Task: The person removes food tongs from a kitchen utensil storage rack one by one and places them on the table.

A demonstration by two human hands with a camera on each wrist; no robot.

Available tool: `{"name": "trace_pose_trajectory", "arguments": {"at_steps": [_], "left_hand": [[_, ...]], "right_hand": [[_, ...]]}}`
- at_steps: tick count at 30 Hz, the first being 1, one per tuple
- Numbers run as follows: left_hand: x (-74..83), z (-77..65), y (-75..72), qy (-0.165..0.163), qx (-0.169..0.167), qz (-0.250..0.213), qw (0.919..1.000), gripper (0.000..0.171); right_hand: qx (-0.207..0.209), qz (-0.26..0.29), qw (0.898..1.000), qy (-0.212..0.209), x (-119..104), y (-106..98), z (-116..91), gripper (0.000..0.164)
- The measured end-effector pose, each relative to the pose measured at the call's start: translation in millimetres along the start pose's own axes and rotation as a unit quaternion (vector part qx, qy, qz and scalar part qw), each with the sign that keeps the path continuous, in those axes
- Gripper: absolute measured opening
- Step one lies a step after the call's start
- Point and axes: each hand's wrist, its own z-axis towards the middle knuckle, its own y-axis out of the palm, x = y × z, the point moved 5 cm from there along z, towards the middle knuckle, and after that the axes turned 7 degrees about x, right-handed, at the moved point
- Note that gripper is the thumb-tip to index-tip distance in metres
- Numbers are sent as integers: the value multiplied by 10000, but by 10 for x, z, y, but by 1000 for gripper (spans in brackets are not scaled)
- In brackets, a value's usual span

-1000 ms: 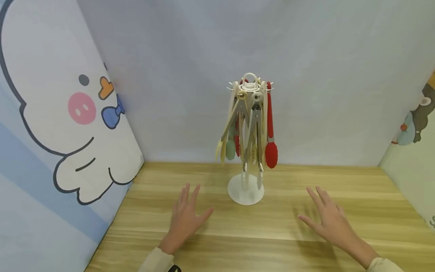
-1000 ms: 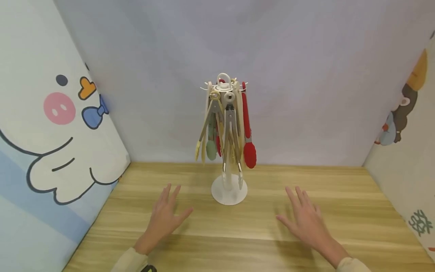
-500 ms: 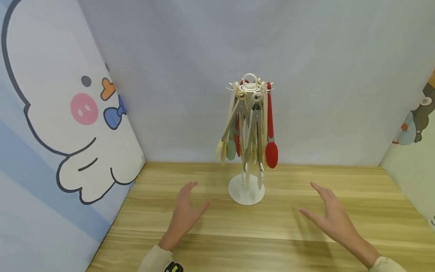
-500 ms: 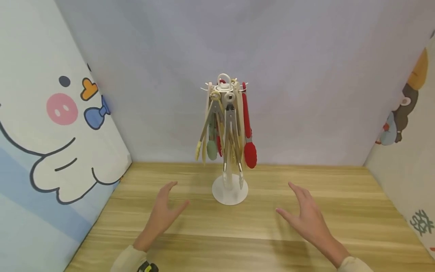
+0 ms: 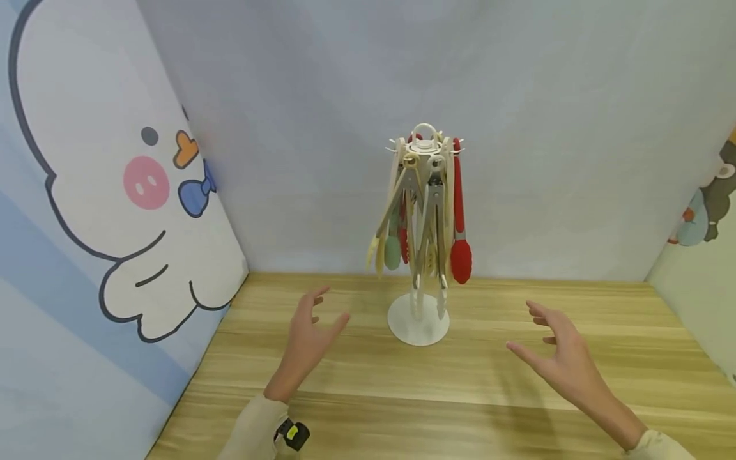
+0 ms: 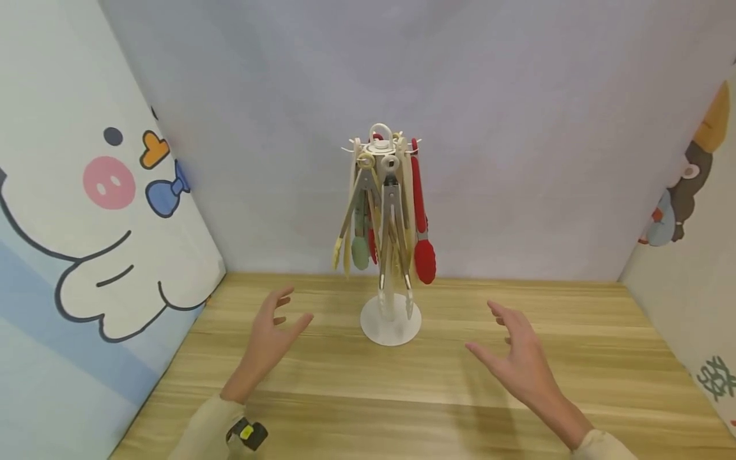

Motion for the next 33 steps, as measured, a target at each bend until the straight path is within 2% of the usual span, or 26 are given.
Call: {"name": "trace_pose_trajectory", "arguments": {"at_steps": [4,11,18,33], "left_hand": [[83,88,-59,106,71,-139,9998,61],[243,215,-109,143,-83,-500,9986,59],[715,260,-228,256,-102,-797,9964,55],[939,461,-248,462,-126,-1140,9923,55]], "right_hand": [[97,58,9999,30,-43,-26,24,70],[236,128,9996,-96,-132,-72,96,69],[347,286,9988,-200,-228,-109,182,70],[439,395,9978,-285,-402,-128,355,70]]}}
